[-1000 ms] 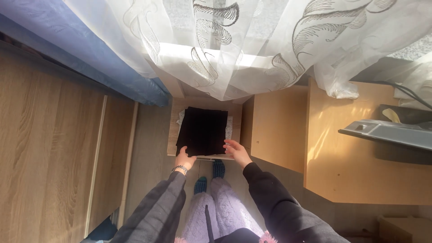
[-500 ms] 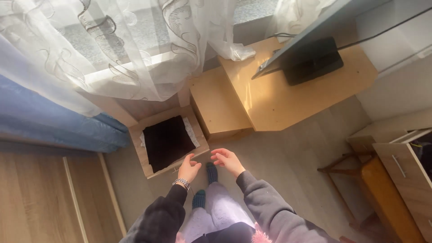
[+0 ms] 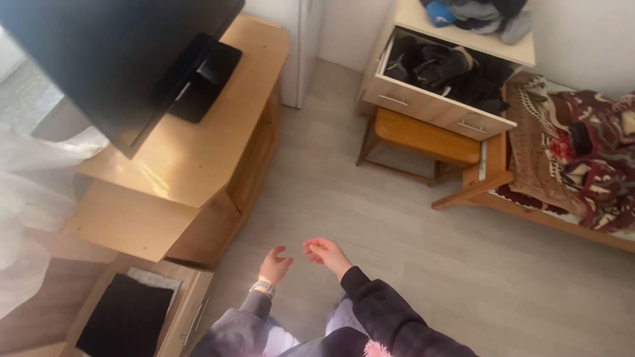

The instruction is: The person folds a black garment and places it on a stack of folded items. Then the person folds several blankets and bed linens on a bed, including a patterned blanket, a striped blanket, a purple blanket, and a brown floral blanket. The person also folds a light blue pillowcase and a white pillowcase and places them on the bed.

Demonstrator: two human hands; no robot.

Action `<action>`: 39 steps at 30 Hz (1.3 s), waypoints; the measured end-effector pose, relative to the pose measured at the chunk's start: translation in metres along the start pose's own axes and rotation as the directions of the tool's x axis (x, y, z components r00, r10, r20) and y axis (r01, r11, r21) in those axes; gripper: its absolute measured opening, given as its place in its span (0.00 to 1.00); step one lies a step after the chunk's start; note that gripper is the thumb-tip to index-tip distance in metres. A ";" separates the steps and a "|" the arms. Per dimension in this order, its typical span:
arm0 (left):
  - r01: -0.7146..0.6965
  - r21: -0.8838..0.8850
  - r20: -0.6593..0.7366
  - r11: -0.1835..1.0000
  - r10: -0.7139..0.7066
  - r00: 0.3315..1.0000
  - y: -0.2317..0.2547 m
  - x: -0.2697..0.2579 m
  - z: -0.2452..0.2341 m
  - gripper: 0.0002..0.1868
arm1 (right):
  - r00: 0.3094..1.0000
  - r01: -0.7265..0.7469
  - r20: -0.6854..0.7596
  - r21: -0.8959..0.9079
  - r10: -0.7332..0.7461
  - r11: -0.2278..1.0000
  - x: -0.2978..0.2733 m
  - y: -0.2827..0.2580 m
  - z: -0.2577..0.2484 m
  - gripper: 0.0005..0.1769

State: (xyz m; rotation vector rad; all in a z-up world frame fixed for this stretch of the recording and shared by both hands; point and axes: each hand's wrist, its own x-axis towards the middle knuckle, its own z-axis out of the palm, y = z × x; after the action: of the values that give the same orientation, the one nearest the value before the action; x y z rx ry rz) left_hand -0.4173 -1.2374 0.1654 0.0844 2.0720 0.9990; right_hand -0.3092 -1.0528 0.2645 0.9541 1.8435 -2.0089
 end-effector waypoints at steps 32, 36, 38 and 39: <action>-0.469 0.302 0.835 0.830 0.006 0.550 0.423 0.000 0.711 0.27 | 0.563 0.388 -0.787 0.521 0.253 0.760 -0.263 0.137 -0.627 0.15; -0.462 0.300 0.853 0.835 -0.018 0.521 0.474 0.026 0.802 0.27 | 0.514 0.384 -0.798 0.541 0.314 0.748 -0.269 0.154 -0.715 0.14; -0.485 0.296 0.863 0.823 -0.014 0.504 0.514 0.020 0.835 0.26 | 0.494 0.396 -0.805 0.544 0.328 0.740 -0.277 0.145 -0.755 0.14; -0.502 0.285 0.870 0.817 -0.001 0.492 0.532 0.017 0.854 0.25 | 0.481 0.401 -0.811 0.541 0.333 0.739 -0.281 0.143 -0.775 0.14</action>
State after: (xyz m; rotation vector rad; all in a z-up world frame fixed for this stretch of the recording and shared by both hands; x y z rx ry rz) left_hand 0.0237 -0.3339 0.2138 1.0166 1.3105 0.3553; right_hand 0.2135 -0.4037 0.3362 2.6475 1.3152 -2.5001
